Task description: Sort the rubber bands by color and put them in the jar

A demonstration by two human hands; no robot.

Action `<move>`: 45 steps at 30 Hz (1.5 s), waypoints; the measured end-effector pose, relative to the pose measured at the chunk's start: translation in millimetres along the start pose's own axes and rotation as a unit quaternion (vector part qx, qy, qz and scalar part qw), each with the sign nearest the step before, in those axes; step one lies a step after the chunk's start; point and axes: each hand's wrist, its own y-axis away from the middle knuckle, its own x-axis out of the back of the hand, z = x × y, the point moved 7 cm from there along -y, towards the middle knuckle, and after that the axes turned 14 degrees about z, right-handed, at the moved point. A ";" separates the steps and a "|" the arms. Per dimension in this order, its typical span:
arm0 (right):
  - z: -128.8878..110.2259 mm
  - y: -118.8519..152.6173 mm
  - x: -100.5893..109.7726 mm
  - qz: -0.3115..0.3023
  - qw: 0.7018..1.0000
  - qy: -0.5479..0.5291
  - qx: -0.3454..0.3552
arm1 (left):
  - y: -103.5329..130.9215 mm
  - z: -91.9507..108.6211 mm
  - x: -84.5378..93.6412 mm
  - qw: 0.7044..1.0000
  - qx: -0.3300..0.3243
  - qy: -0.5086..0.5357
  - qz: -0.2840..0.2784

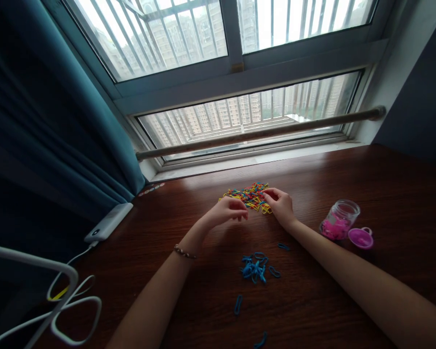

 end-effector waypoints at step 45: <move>-3.9 5.6 -9.0 -0.079 0.957 0.225 0.167 | -2.3 -40.6 30.1 0.924 -0.114 -0.142 0.336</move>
